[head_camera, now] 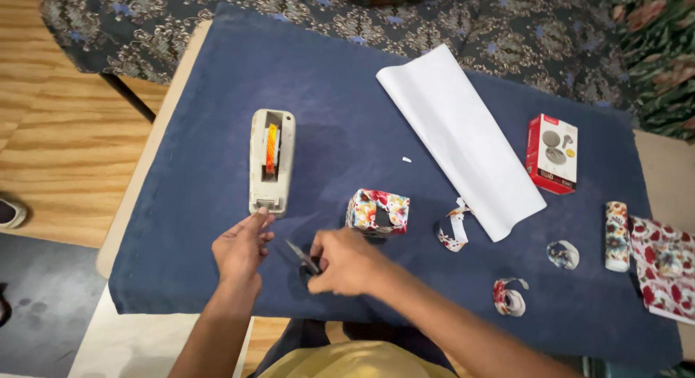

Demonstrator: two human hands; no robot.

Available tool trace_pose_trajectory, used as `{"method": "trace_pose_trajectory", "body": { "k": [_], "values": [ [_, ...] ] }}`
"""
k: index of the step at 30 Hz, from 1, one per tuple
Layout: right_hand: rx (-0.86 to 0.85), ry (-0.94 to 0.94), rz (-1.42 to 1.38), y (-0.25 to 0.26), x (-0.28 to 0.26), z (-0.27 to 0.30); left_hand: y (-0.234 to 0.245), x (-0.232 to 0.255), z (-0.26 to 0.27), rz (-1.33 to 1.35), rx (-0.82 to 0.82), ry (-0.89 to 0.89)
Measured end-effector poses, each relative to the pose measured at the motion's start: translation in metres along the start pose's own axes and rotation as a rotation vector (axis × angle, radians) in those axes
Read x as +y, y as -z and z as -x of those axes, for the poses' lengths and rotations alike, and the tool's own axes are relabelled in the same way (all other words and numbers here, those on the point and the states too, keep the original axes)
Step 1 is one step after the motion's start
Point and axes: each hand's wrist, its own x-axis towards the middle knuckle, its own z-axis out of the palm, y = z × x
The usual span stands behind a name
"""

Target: The person wraps a small box with floral wrapping paper, folds the edges, and secures them with tape. They then cut a strip of wrapping paper with scissors.

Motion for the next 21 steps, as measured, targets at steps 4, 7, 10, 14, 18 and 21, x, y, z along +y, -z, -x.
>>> {"method": "trace_pose_trajectory", "body": {
  "k": [4, 7, 10, 14, 18, 21],
  "values": [
    [-0.110, -0.017, -0.157, 0.040, -0.006, -0.011, 0.003, 0.005, 0.002, -0.002, -0.018, 0.046],
    [-0.220, 0.018, -0.230, 0.067, -0.008, -0.034, 0.004, 0.007, 0.002, 0.000, -0.047, 0.048],
    [-0.431, -0.064, -0.321, 0.092, -0.013, -0.055, 0.004, 0.006, 0.001, 0.009, -0.034, 0.074],
    [-0.533, -0.274, -0.178, 0.103, -0.023, -0.081, 0.002, 0.002, -0.003, 0.056, -0.030, 0.091],
    [-0.620, -0.257, -0.260, 0.101, -0.028, -0.100, 0.002, -0.002, -0.009, 0.057, -0.016, 0.095],
    [-0.588, -0.309, -0.236, 0.099, -0.027, -0.111, 0.001, -0.003, -0.011, 0.048, -0.007, 0.095]
  ]
}}
